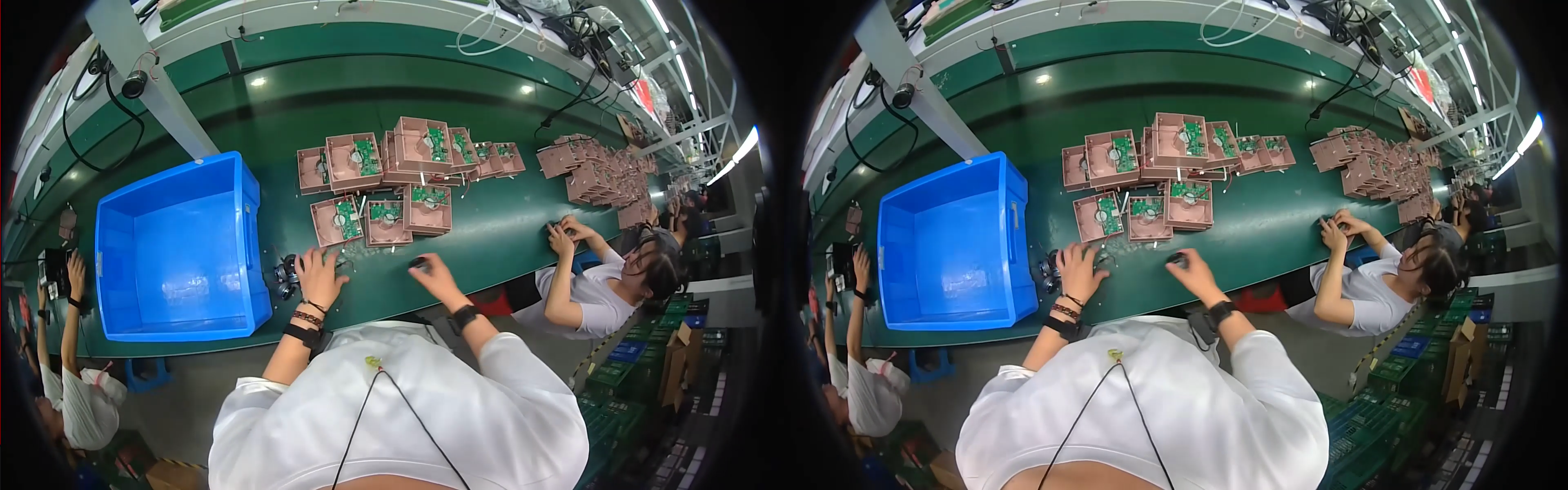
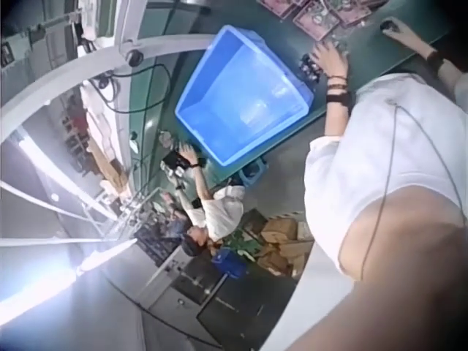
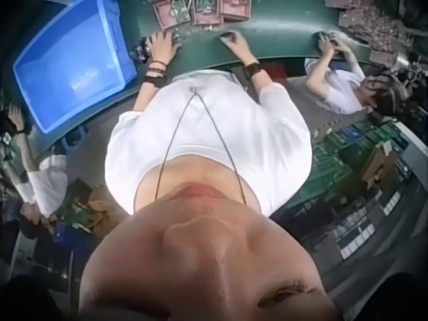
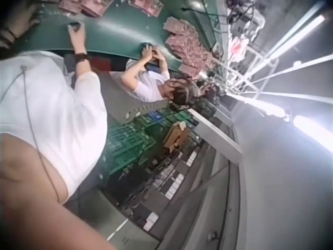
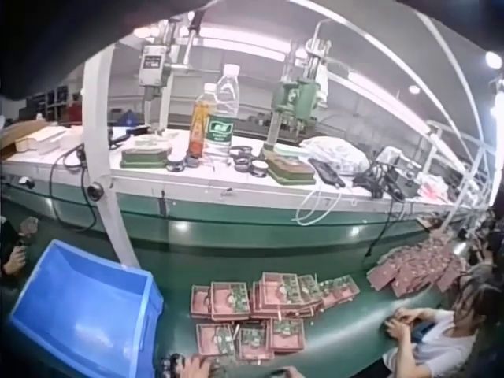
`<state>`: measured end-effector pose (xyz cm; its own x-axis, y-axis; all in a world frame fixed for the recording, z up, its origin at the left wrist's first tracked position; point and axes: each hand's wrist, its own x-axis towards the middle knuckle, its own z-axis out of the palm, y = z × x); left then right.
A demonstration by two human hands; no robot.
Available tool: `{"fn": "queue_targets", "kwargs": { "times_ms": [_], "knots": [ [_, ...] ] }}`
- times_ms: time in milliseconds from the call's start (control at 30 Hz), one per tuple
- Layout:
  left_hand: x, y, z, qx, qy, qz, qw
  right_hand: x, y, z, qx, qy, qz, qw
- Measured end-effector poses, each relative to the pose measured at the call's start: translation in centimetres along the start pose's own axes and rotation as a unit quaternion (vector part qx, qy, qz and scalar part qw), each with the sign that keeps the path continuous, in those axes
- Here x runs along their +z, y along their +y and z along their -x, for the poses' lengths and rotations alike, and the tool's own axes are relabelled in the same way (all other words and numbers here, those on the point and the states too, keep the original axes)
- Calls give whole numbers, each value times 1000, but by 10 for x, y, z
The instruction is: The person picks up a speaker and places it into a plastic housing, then connects the speaker wires to the circuit board. After repeating this process with several units, the person moves the assemblies aside and picks up a handheld tool.
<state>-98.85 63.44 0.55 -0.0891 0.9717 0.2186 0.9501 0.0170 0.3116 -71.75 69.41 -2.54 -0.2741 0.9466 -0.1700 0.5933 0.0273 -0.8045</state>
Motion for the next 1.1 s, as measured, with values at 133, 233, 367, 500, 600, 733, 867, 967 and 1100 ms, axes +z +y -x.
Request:
{"fn": "queue_targets", "kwargs": {
  "times_ms": [133, 233, 367, 500, 600, 733, 867, 967, 1100],
  "knots": [
    [8, 46, -48, -28, 60, 160, 985, -50, 1, 8, 158, -120, -307, 931],
    [43, 95, -99, -122, -54, 161, 978, -68, 11, 13, 216, -210, -419, 857],
    [70, 121, -138, -138, -136, 31, 981, -80, 16, 1, 202, -299, -472, 804],
    [94, 103, -134, -85, -131, 15, 988, -97, 15, -3, 169, -387, -470, 775],
    [81, 112, -133, -94, -155, 26, 983, -111, 13, -5, 147, -435, -456, 763],
    [36, 138, -117, -122, -172, 47, 976, -128, -9, -5, 109, -475, -437, 756],
    [20, 152, -80, -82, -158, 76, 981, -140, -34, 3, 77, -531, -448, 715],
    [38, 167, -49, -69, -210, 90, 971, -141, -53, 11, 56, -558, -467, 683],
    [88, 170, -37, 13, -261, 77, 962, -130, -34, 14, 6, -478, -494, 726]
  ]
}}
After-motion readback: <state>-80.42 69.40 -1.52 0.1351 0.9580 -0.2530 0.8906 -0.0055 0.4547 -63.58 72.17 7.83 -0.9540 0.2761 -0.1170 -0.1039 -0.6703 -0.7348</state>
